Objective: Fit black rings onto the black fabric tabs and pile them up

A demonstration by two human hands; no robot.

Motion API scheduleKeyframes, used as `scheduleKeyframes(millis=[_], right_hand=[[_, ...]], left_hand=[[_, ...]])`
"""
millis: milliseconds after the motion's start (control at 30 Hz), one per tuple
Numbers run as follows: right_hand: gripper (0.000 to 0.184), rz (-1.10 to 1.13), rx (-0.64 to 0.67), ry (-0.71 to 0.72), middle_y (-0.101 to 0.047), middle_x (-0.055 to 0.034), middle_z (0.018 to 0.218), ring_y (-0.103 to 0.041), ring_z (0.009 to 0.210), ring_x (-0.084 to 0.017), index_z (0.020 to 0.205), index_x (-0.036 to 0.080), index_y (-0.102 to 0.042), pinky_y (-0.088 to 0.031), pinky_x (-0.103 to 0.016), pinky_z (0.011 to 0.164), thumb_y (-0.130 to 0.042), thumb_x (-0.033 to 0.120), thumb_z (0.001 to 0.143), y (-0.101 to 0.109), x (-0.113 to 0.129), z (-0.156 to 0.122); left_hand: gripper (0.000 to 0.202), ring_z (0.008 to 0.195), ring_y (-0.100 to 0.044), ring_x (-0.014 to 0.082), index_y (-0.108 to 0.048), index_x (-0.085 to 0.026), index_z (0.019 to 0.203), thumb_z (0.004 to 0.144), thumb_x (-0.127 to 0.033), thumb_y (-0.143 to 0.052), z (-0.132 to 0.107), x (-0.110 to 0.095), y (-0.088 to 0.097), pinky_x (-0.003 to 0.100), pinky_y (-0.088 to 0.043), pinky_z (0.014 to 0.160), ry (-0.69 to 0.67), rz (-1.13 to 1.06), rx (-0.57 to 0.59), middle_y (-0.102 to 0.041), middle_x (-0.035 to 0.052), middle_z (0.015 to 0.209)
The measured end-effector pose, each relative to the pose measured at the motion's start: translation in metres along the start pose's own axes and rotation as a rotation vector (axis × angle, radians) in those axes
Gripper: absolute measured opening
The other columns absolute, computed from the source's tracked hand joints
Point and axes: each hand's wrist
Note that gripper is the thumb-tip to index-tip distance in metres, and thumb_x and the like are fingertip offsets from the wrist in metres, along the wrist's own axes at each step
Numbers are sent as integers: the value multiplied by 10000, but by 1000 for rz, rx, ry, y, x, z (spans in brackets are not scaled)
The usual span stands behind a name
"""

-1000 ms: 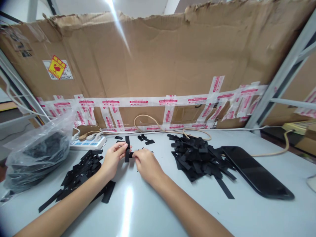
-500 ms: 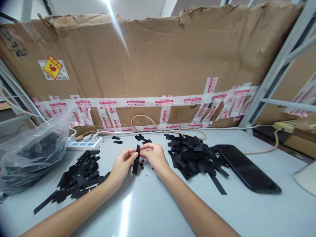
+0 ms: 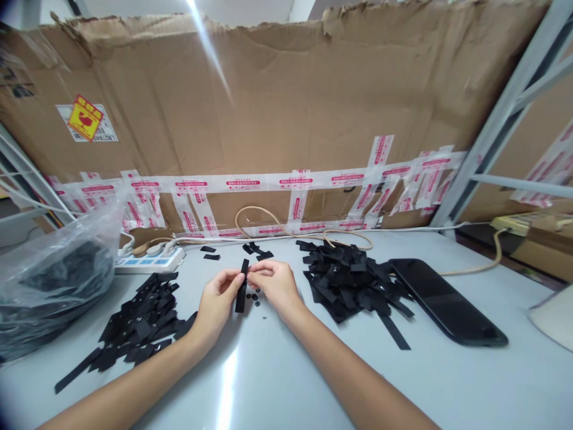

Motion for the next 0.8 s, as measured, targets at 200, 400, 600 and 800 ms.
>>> scheduleKeyframes(millis=[200, 400, 600, 800], right_hand=[[254, -10, 36, 43, -641, 1, 625, -574, 587, -120, 678, 156, -638, -452, -265, 617, -761, 239, 471, 0, 0, 0], [226, -24, -65, 75, -629, 1, 595, -565, 578, -125, 661, 154, -640, -434, -274, 611, -745, 231, 476, 6, -3, 8], [223, -46, -112, 123, -634, -10, 619, -584, 625, -143, 664, 151, -638, -440, -295, 669, -732, 230, 477, 13, -7, 13], [226, -121, -157, 177, -640, -20, 642, -593, 646, -156, 657, 152, -640, -456, -317, 691, -739, 254, 481, 23, -8, 19]], left_hand=[[193, 691, -588, 155, -629, -144, 780, 678, -306, -655, 2, 1, 0, 256, -441, 665, 7, 14, -31, -648, 35, 716], [249, 721, -610, 166, -647, -137, 784, 622, -318, -703, 10, -3, -4, 265, -469, 665, 65, -92, 73, -666, 55, 753], [254, 613, -594, 155, -670, -116, 725, 609, -337, -710, 26, -1, -2, 276, -468, 626, 109, -12, 199, -663, 66, 682], [194, 502, -526, 128, -675, -137, 629, 642, -330, -667, 41, 3, -6, 259, -429, 553, 69, 109, 294, -592, 20, 537]])
Point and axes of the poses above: each hand's wrist, its own z-axis towards the middle knuckle, its own y-axis out of the back of the hand, x = y × z
